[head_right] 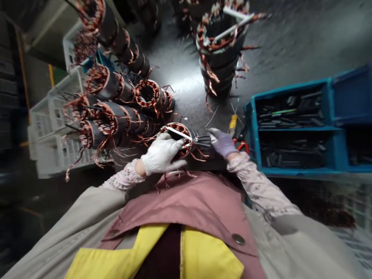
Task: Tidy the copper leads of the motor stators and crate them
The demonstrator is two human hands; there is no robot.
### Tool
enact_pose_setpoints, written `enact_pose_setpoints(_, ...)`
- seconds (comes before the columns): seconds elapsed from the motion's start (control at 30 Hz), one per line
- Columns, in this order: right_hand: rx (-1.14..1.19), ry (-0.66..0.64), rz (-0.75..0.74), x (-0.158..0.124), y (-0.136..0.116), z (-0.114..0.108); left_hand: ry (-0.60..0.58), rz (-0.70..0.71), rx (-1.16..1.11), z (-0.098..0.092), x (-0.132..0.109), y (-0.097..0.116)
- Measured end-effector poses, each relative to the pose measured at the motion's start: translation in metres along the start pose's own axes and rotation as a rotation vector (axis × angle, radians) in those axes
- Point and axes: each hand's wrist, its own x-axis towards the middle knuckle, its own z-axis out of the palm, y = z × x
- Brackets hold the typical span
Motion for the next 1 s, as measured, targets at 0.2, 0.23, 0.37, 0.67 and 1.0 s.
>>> enact_pose_setpoints(0.2,-0.133,0.354,-0.266,-0.033,-0.09,-0.079,0.404,-0.33,-0.097,-0.013,-0.012,-0.033)
enact_pose_setpoints(0.23,-0.262,0.28,-0.325,-0.032,-0.115,-0.079,0.345,-0.346,-0.065,-0.015,-0.004,-0.036)
enact_pose_setpoints(0.37,-0.795,-0.056,-0.214,-0.014,-0.179,-0.056,0.184,-0.322,0.097,-0.021,0.027,-0.029)
enact_pose_setpoints(0.67,-0.786,0.031,-0.294,-0.011,-0.151,-0.055,0.279,-0.294,0.13,-0.031,0.02,-0.018)
enact_pose_setpoints(1.0,-0.737,-0.126,-0.582,-0.028,-0.128,-0.049,-0.122,-0.385,0.182,-0.061,0.06,0.022)
